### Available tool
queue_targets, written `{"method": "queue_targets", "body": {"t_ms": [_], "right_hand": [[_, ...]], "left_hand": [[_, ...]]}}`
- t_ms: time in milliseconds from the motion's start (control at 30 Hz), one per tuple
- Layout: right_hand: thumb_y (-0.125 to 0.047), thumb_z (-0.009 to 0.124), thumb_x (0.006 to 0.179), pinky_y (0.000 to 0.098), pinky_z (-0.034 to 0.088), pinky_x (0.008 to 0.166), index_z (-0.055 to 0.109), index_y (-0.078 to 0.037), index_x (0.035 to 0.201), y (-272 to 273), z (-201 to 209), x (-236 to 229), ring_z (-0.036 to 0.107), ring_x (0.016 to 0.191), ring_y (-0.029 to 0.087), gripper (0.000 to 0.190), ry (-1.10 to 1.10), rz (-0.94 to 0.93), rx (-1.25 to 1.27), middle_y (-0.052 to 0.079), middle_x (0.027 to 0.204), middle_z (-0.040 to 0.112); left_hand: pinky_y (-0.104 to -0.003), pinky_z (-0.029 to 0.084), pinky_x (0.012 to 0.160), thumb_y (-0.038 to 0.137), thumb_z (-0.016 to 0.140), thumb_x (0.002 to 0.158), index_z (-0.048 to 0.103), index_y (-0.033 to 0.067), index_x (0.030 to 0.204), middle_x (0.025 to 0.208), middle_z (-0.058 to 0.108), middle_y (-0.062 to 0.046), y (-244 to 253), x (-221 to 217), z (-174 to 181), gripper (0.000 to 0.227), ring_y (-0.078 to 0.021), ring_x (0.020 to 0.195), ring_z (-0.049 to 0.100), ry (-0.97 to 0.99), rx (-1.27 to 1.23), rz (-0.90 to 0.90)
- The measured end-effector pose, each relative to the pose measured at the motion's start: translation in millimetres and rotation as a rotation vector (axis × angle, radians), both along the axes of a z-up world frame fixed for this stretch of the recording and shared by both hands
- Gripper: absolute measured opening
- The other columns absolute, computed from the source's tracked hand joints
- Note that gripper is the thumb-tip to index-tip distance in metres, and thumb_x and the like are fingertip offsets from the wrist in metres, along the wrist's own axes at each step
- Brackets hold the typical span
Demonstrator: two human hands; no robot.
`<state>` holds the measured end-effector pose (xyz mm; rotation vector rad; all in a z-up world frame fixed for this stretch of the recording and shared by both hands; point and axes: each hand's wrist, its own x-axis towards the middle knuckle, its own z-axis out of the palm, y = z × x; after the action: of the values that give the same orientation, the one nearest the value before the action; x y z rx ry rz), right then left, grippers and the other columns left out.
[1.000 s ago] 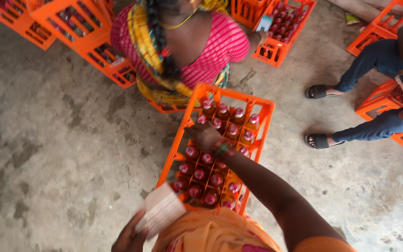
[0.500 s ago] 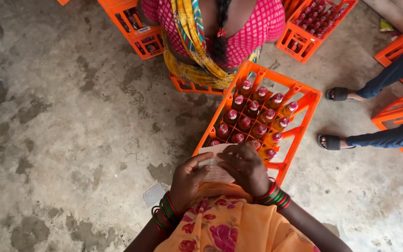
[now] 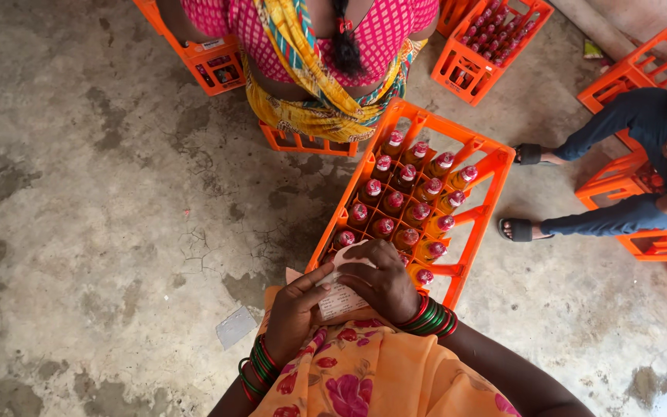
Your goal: The person counts bottles in an orange crate while holding a paper list. They repeatedly touch bottle caps and occasionally adjust the crate's position.
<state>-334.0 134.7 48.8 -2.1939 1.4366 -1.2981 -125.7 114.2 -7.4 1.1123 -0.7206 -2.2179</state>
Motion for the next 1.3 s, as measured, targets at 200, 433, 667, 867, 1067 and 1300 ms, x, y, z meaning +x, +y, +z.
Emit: {"method": "queue_targets", "body": {"t_ms": [200,433,667,867,1067,1300], "right_hand": [[-0.012,0.076,0.086,0.0423,0.051,0.088,0.072,-0.006,0.097,-0.4,-14.7,2.5,0.063,0.100,0.026,0.013,0.062,0.118,-0.144,0.008,0.109,0.065],[-0.028,0.065,0.095,0.0367,0.061,0.073,0.068,-0.010,0.099,-45.6,-119.3,-91.2,0.074,0.087,0.025,0.018,-0.508,-0.138,0.354,0.012,0.098,0.073],[-0.030,0.075,0.088,0.0505,0.045,0.096,0.052,-0.012,0.127,-80.0,-231.2,-160.4,0.071,0.083,0.031,0.049,0.401,-0.302,0.443,0.009,0.086,0.074],[-0.027,0.076,0.086,0.0507,0.041,0.098,0.052,-0.009,0.126,-95.2,-250.0,-152.7,0.068,0.091,0.034,0.050,0.485,-0.430,0.376,0.012,0.086,0.073],[-0.023,0.076,0.087,0.0533,0.043,0.097,0.055,-0.008,0.127,-91.2,-249.3,-142.3,0.067,0.098,0.032,0.048,0.464,-0.503,0.297,0.012,0.097,0.072],[-0.034,0.082,0.073,0.0494,0.040,0.098,0.061,-0.014,0.125,-95.3,-228.2,-153.3,0.058,0.115,0.032,0.060,0.647,-0.466,0.370,0.017,0.118,0.066]], "left_hand": [[-0.022,0.031,0.042,0.012,0.067,0.094,0.059,0.0046,0.146,0.067,0.057,0.006,5.5,13.5,-10.7,0.053,-0.0010,0.047,0.036,-0.088,-0.040,0.032],[-0.026,0.052,0.076,0.012,0.061,0.096,0.049,0.0034,0.153,0.103,0.067,-0.005,7.8,29.5,-8.2,0.058,-0.0078,0.085,0.059,-0.021,-0.069,0.254],[-0.030,0.049,0.100,0.010,0.055,0.099,0.046,0.0028,0.154,0.138,0.065,-0.014,14.8,30.9,-9.1,0.056,-0.0147,0.115,0.062,-0.093,-0.167,0.230],[-0.029,0.048,0.103,0.009,0.056,0.098,0.045,0.0021,0.153,0.142,0.061,-0.013,19.4,35.7,-9.0,0.057,-0.0143,0.121,0.061,-0.067,-0.157,0.290],[-0.029,0.047,0.103,0.009,0.057,0.098,0.045,-0.0001,0.153,0.143,0.062,-0.016,19.2,34.4,-2.1,0.057,-0.0151,0.121,0.061,-0.151,-0.214,0.287],[-0.030,0.048,0.104,0.011,0.057,0.099,0.045,0.0020,0.155,0.132,0.066,-0.022,20.1,32.6,-4.7,0.059,-0.0169,0.118,0.063,-0.160,-0.185,0.254]]}}
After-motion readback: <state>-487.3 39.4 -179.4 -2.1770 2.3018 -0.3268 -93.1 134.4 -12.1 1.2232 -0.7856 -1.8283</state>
